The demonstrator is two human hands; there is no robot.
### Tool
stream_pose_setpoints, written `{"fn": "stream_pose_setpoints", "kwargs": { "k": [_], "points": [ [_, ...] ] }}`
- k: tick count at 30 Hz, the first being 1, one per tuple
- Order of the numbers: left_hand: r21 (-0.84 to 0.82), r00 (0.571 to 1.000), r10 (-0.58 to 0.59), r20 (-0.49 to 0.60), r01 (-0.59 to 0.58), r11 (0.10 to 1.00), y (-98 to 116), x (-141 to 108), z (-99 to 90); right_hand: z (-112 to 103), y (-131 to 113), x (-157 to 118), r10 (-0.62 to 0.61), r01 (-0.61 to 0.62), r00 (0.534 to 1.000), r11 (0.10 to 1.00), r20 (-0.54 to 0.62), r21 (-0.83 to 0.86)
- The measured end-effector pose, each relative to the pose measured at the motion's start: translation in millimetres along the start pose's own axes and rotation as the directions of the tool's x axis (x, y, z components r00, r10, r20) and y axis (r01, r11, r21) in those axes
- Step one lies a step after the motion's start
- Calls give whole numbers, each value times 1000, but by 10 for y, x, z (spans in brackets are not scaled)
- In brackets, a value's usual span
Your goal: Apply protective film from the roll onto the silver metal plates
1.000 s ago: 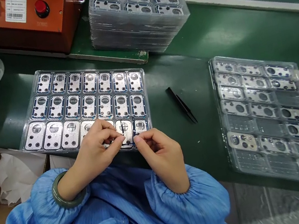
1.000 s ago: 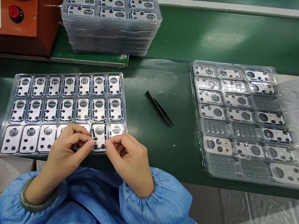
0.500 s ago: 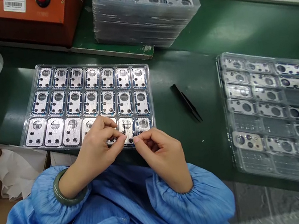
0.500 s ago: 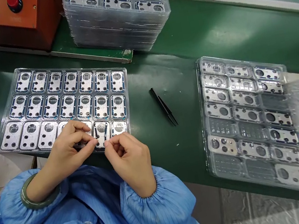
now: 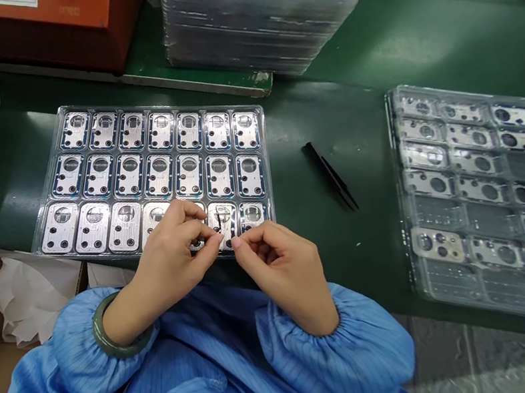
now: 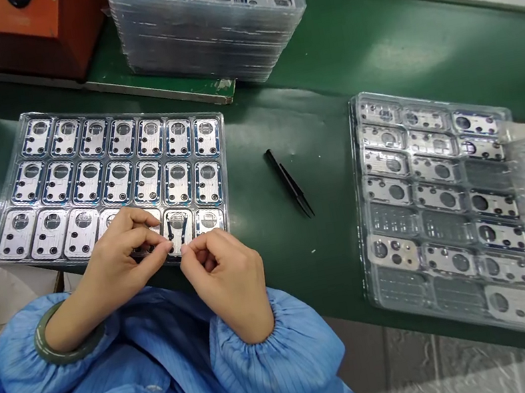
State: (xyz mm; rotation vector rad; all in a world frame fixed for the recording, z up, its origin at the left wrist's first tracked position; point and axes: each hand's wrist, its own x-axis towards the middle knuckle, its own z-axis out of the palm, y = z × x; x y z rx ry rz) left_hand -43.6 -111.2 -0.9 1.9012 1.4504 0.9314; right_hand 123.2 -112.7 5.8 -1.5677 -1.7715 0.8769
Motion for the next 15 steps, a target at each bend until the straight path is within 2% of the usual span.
{"fn": "stream_pose_setpoints", "kwargs": {
  "k": [15],
  "points": [
    [12,1000,19,-1,-19,1000,-12,-2,1,15,6,-3,-11,11,1000,1000,-15,-24]
  ]
}}
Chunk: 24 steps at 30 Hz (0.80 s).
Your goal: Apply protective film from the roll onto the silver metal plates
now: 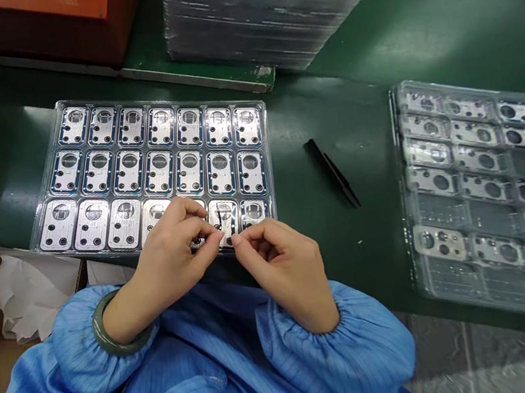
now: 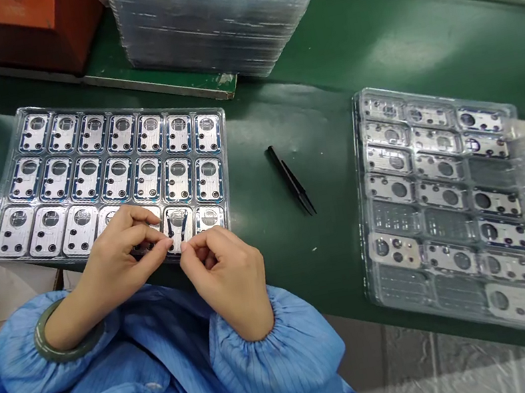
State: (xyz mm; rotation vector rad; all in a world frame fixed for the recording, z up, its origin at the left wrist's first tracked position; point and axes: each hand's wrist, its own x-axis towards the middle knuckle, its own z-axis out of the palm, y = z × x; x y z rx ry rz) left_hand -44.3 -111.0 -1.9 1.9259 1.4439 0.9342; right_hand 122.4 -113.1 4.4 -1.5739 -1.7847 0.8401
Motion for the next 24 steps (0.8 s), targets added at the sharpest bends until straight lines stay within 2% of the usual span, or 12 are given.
{"fn": "stream_pose_setpoints", "kwargs": {
  "k": [7,15,24],
  "points": [
    [45,999,30,-11,-30,999,-4,2,7,0,-30,4,6,-6,1000,1000,14,-23],
    [94,999,40,36,-43,995,-7,5,-7,-29,-25,20,-22,25,998,998,51,-50],
    [104,991,57,119,-69,992,-20,6,-57,-181,-30,20,-136,171,976,963,171,-208]
  ]
}}
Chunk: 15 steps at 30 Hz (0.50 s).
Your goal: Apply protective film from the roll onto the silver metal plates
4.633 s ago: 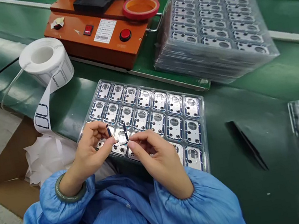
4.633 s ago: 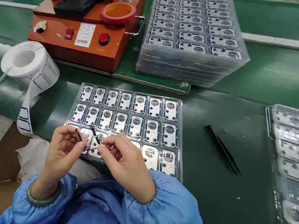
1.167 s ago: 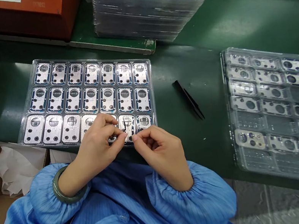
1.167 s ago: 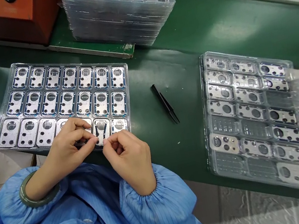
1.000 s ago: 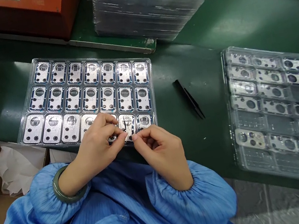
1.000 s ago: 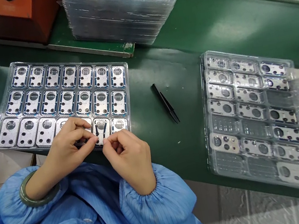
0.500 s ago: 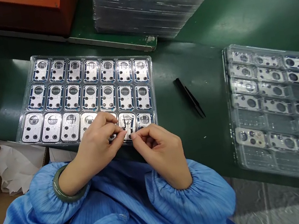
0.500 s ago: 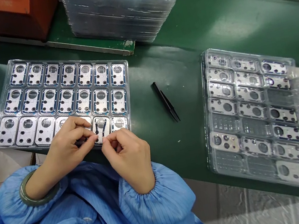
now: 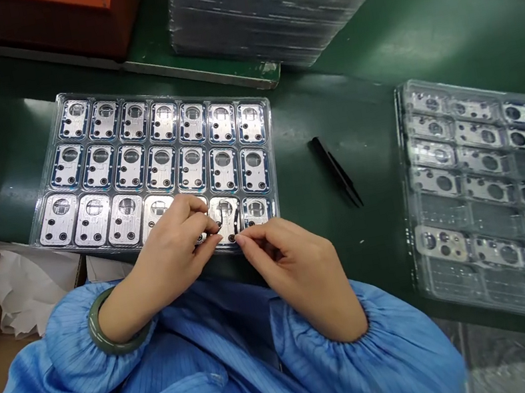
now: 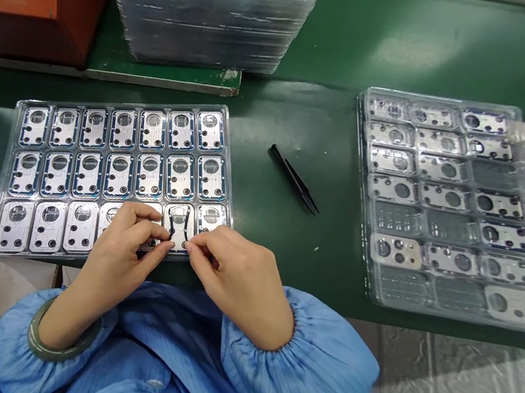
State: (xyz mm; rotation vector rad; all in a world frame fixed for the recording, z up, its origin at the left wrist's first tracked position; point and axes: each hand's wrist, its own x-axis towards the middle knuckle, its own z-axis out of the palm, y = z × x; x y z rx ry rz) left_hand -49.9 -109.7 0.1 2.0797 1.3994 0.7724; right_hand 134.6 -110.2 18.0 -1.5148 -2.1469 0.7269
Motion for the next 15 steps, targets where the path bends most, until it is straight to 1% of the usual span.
{"fn": "stream_pose_setpoints", "kwargs": {
  "k": [4,15],
  "points": [
    [-13,1000,-8,15,8,1000,-2,0,-2,-9,23,-6,-22,22,1000,998,12,-52],
    [-59,991,-33,130,41,997,8,43,-84,-8,85,27,-43,46,997,998,59,-50]
  ]
}}
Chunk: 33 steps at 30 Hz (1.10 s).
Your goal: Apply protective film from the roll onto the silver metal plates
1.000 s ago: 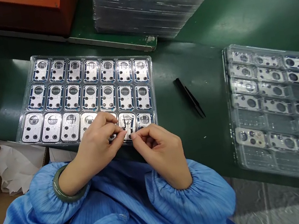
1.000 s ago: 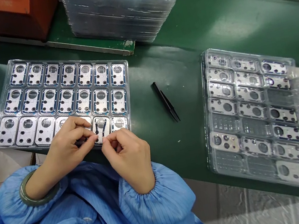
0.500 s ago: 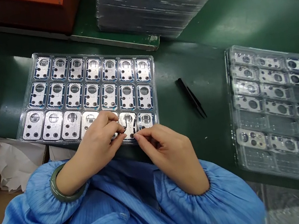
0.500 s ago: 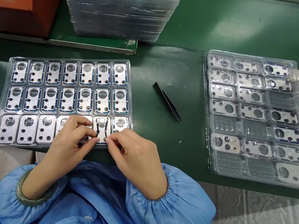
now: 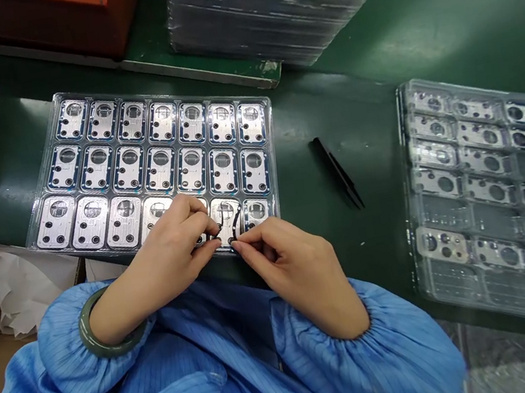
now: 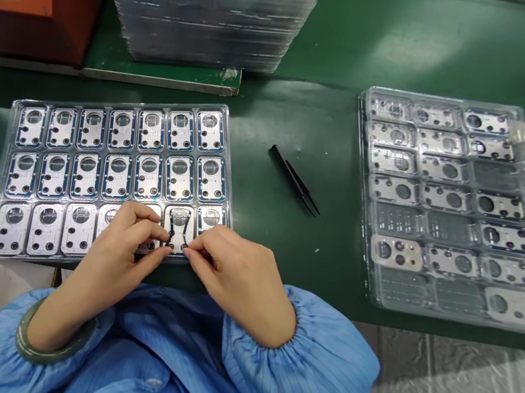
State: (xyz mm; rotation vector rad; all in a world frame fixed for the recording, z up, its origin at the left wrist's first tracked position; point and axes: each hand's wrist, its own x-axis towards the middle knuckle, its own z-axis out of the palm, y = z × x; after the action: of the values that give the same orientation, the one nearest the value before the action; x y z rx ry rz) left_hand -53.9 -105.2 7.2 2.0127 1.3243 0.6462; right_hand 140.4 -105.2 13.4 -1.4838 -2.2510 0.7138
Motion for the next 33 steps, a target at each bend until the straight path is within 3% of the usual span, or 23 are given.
{"fn": "stream_pose_setpoints", "kwargs": {
  "k": [8,17,21,25,33],
  "points": [
    [16,995,-61,75,60,998,44,44,-28,-46,1,62,80,-81,991,997,107,7],
    [57,995,-77,64,73,996,71,42,-6,-65,-69,121,148,-136,976,987,160,-81],
    [14,999,-9,32,9,1000,3,7,9,-25,-16,60,113,-116,991,993,76,37],
    [-35,997,74,-21,-74,997,-33,-39,14,16,-17,-16,184,-166,981,956,-53,242],
    [-115,989,82,-127,-97,989,-31,-56,-5,96,-106,-33,245,-125,947,877,-209,464]
  ]
}}
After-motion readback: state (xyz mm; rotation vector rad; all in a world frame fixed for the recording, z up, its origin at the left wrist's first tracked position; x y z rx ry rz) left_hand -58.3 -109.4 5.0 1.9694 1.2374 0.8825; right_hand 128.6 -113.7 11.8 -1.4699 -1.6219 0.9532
